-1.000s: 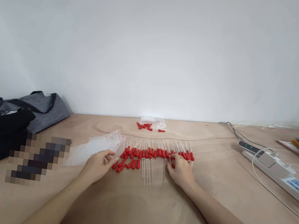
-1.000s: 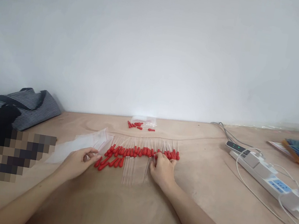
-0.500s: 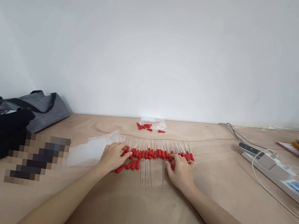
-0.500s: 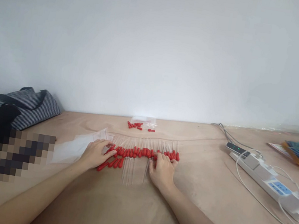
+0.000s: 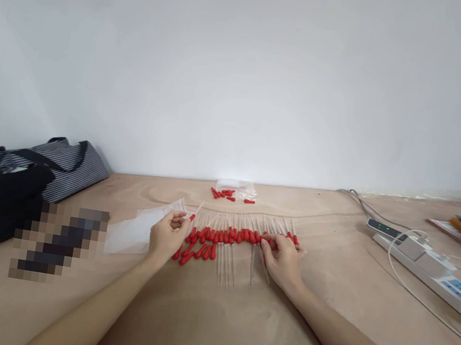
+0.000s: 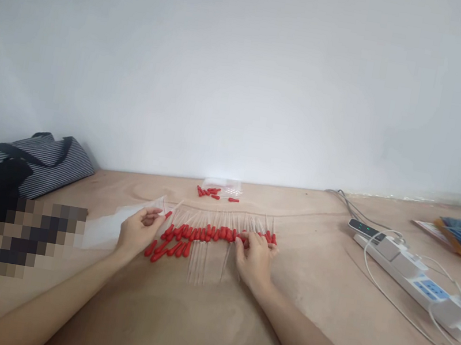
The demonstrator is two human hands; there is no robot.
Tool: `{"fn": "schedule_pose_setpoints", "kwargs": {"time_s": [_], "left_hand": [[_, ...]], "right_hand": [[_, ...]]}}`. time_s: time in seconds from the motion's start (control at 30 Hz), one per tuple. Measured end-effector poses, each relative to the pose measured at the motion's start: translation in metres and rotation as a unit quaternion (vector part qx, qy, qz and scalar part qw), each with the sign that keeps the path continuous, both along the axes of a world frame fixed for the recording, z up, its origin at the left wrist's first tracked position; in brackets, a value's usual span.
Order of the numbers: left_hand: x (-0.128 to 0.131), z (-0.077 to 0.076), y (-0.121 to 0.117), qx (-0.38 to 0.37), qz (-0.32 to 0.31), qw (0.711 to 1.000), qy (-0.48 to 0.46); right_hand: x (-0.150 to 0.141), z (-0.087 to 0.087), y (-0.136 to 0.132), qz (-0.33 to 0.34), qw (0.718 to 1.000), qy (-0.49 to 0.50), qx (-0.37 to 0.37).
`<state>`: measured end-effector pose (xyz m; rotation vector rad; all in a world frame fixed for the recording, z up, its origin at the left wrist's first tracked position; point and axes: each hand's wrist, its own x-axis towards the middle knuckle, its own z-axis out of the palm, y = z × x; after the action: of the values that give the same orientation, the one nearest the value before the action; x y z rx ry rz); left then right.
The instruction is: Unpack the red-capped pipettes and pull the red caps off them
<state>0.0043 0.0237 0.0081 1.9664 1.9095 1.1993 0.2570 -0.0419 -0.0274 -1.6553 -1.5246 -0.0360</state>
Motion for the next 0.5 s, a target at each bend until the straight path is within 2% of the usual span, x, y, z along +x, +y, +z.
{"fn": "schedule_pose_setpoints", "kwargs": {"time_s": [0.07, 0.13, 0.27, 0.37, 0.5], "left_hand": [[0.001, -0.003, -0.012, 0.014, -0.045, 0.998, -0.047], [0.006, -0.008, -0.028, 0.020, -0.126, 0.989, -0.080], [0.018, -0.023, -0.054, 0.008, -0.249, 0.966, -0.065], [0.024, -0.030, -0.061, 0.004, -0.301, 0.952, -0.045], [0.025, -0.029, -0.064, 0.015, -0.325, 0.945, -0.017]], "right_hand": [[-0.003, 0.002, -0.004, 0.030, 0.998, -0.037, 0.039], [-0.007, 0.005, -0.010, 0.070, 0.991, -0.094, 0.067], [-0.017, 0.007, -0.020, 0.156, 0.958, -0.225, 0.086], [-0.021, 0.004, -0.022, 0.192, 0.939, -0.266, 0.107], [-0.021, 0.002, -0.020, 0.220, 0.919, -0.290, 0.151]]}}
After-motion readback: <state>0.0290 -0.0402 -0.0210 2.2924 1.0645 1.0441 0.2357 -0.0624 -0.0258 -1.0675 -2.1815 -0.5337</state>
